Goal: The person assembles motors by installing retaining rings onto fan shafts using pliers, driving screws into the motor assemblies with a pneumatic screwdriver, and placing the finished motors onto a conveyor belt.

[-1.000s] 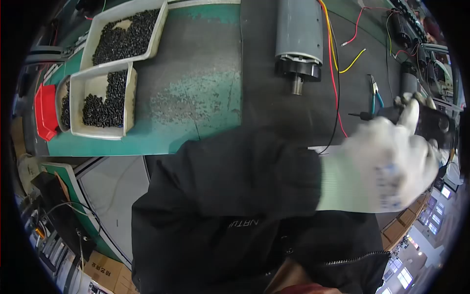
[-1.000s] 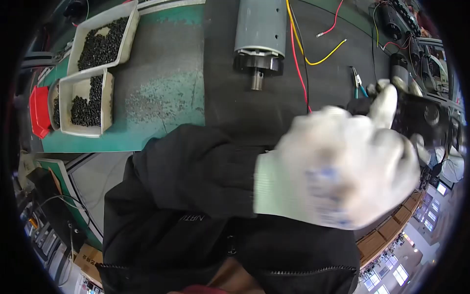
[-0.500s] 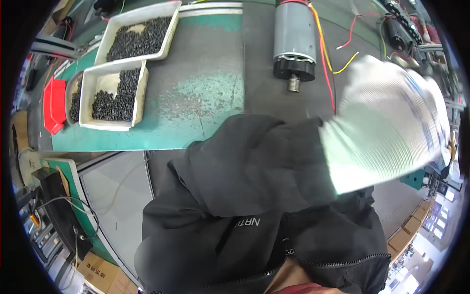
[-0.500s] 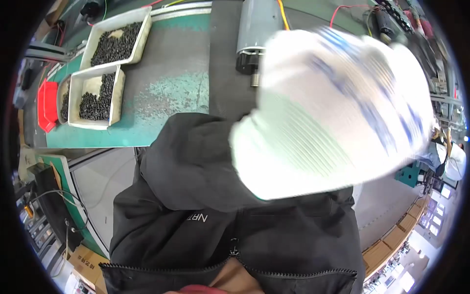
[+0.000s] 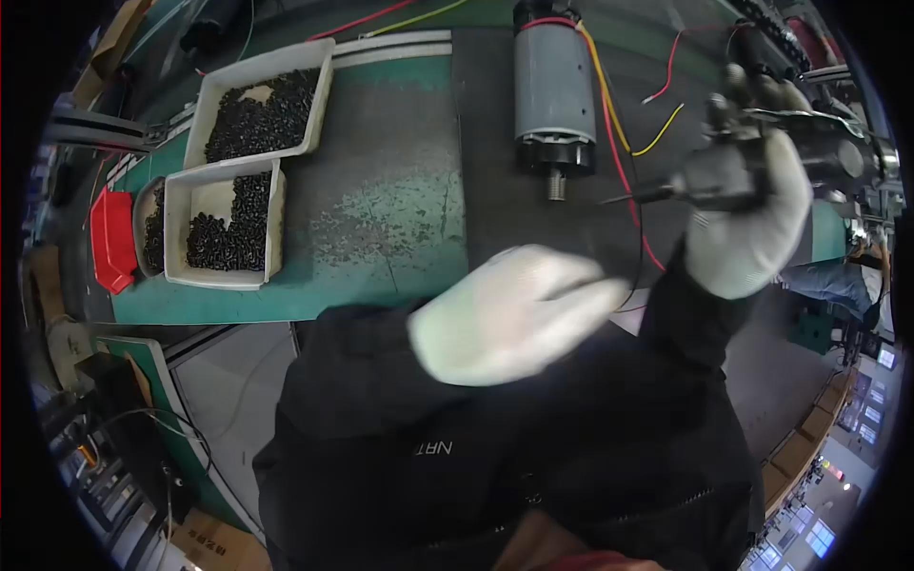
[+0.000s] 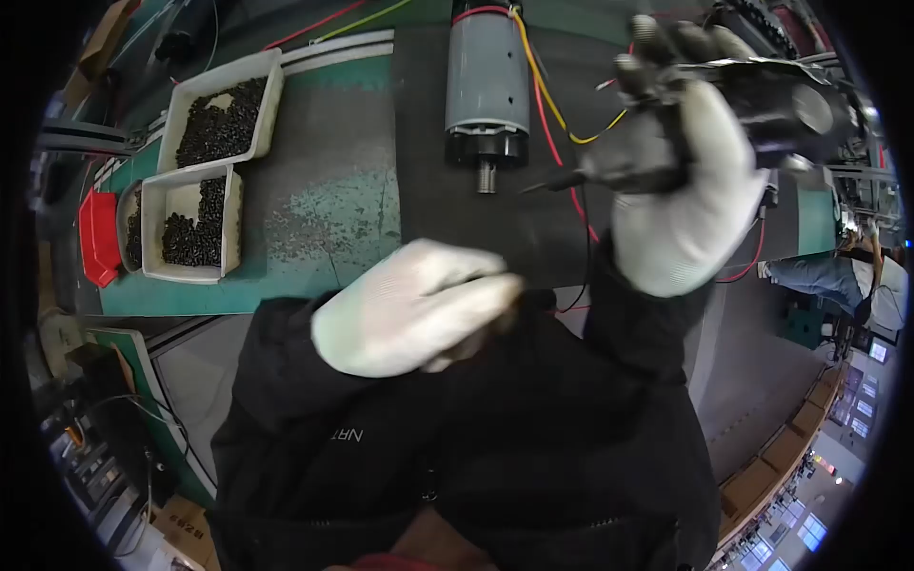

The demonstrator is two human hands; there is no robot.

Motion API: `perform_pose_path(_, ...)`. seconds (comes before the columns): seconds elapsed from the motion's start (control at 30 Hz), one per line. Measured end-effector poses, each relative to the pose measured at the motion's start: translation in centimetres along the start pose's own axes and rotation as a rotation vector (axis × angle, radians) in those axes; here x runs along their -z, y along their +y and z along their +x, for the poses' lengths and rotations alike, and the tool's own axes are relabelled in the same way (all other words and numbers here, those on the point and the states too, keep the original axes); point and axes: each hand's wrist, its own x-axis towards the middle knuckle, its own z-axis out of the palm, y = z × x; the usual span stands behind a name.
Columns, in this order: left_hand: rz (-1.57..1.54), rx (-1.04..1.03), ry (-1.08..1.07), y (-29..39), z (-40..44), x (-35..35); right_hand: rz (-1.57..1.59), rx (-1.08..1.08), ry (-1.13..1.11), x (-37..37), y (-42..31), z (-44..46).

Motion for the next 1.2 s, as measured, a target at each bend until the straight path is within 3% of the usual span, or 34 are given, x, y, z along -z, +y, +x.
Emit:
perform_pose_path(0.03,-0.032,0.188,-0.022,-2.2,-0.3,0.8,0.206,-0.071,-0.031,0.8,-0.2,0.0)
perform_pose_path(0.1,-0.568,-0.144,0.132,-8.0,1.0,0.7,0.207,-0.124,-0.047,3.2,1.1,0.1)
perform_pose_path(0.13,-0.84,0.005,0.233,-8.4,2.1,0.3,0.12,-0.067,-0.075,2.6,2.0,0.0)
perform_pose_path(0.17,-0.959,-0.104,0.141,-9.0,3.5,0.6,0.034,-0.007,-0.098,2.0,2.9,0.0)
perform_pose_path(0.23,-1.036,-0.108,0.315,-8.6,6.1,0.4,0.138,-0.044,-0.152,1.6,3.8,-0.6)
perform_pose_path(0.33,-1.084,-0.208,0.171,-9.8,7.7,1.4,0.153,-0.007,-0.149,1.5,4.6,-0.9)
perform_pose_path(0.53,-1.079,-0.214,0.157,-10.3,8.0,1.6,0.119,-0.001,-0.231,1.9,5.1,-1.1)
perform_pose_path(0.73,-1.005,-0.197,0.153,-10.4,8.4,1.7,0.252,-0.295,-0.244,2.3,4.6,-1.9)
perform_pose_path(0.87,-0.95,-0.182,0.189,-10.2,8.4,1.7,0.079,-0.246,-0.154,3.0,4.4,-1.6)
perform_pose_path(1.03,-0.901,-0.172,0.186,-10.1,8.4,1.7,0.244,-0.26,-0.307,3.2,5.0,-1.3)
perform_pose_path(1.2,-0.963,-0.2,0.155,-10.4,8.3,1.7,0.129,-0.048,-0.158,1.9,5.2,-1.0)
